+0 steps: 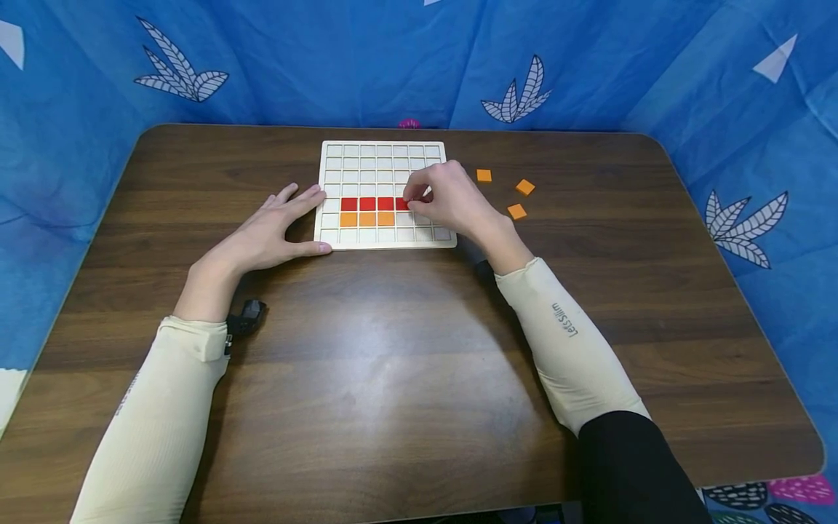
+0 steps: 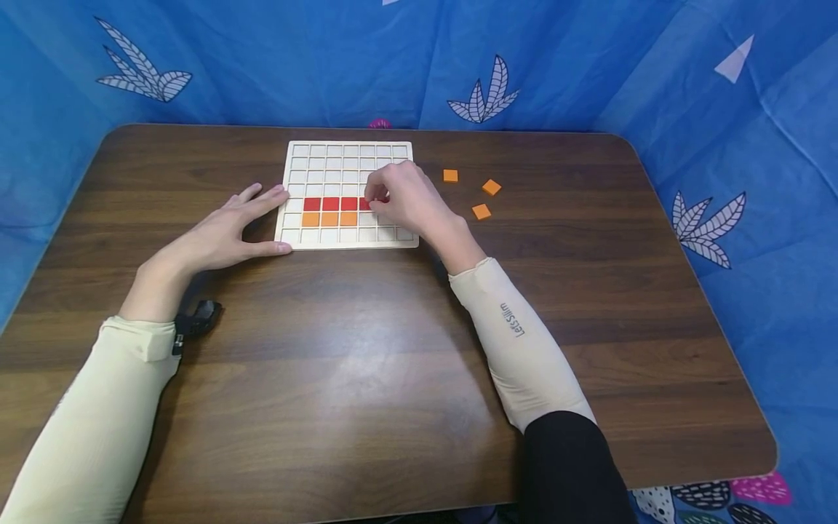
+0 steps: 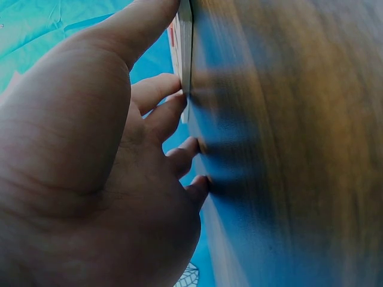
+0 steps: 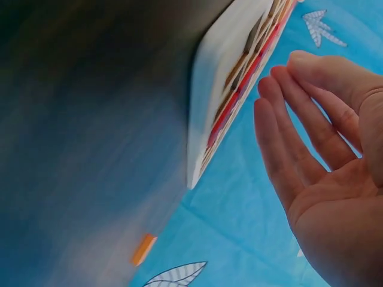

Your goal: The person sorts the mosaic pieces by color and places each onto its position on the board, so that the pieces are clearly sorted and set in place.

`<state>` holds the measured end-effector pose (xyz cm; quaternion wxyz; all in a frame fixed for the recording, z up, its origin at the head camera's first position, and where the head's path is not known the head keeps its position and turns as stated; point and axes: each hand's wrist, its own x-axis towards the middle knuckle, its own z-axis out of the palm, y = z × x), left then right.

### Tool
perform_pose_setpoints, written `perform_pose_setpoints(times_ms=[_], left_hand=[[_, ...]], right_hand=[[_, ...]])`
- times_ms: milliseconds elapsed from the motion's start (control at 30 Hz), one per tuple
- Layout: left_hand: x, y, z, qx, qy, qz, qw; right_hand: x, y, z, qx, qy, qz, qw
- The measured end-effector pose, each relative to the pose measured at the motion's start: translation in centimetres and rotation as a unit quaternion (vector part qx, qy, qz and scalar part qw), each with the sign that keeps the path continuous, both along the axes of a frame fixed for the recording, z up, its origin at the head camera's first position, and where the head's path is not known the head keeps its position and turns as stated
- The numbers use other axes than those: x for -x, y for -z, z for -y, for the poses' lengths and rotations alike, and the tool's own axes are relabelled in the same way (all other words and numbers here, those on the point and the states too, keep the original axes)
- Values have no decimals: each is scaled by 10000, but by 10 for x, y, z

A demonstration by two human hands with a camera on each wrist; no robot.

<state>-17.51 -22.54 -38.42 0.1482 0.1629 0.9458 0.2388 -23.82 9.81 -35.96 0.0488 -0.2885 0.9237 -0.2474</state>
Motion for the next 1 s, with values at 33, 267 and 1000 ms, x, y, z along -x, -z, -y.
perform_pose_setpoints(times_ms=[33, 267, 1000], left_hand=[[0, 0, 0, -2, 4, 0, 10000], [0, -1, 0, 7, -22, 30, 10000], [-2, 0, 0, 7, -60, 76, 10000]], right_hand=[[1, 0, -3, -22, 55, 12, 10000], [9, 1, -22, -77, 581, -66, 9983], [27, 4, -94, -262, 1431, 145, 9893]])
